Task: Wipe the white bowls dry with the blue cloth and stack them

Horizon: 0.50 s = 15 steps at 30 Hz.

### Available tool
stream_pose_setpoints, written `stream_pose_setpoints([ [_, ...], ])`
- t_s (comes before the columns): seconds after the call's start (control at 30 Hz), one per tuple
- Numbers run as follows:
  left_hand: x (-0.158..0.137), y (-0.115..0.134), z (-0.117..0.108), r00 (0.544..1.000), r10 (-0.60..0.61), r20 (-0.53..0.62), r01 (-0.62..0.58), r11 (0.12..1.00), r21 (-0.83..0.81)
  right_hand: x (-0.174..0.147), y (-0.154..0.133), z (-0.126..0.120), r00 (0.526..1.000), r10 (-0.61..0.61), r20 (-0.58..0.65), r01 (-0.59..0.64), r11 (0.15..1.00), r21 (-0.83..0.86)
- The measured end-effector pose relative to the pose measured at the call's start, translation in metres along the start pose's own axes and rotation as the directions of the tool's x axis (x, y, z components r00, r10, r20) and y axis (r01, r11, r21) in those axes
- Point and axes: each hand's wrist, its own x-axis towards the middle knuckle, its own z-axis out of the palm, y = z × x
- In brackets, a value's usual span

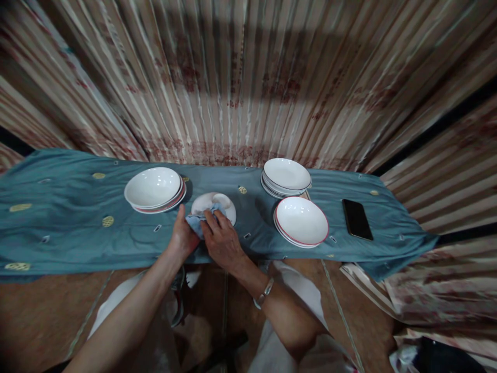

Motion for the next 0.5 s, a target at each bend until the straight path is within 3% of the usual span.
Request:
stream_pose_setpoints([
  [0.13, 0.002, 0.0, -0.001, 1.0, 0.008, 0.02, -0.007, 1.0, -0.03, 0.009, 0.0, 0.004, 0.999, -0.03, -0.018, 0.031, 0.999, 0.012],
  [0.27, 0.0, 0.0, 0.003, 0.998, 0.04, -0.05, -0.042, 0.998, -0.049, 0.019, 0.001, 0.006, 0.999, -0.048, -0.011, 0.048, 0.998, 0.038],
  [0.37, -0.002, -0.001, 0.008, 0.993, 0.081, -0.09, -0.086, 0.995, -0.051, 0.028, 0.001, 0.004, 0.999, -0.027, 0.029, 0.025, 0.997, 0.07],
  [0.5, -0.002, -0.004, 0.008, 0.99, 0.13, -0.049, -0.134, 0.988, -0.078, 0.041, -0.001, 0.004, 0.996, 0.02, 0.084, -0.026, 0.997, 0.072],
])
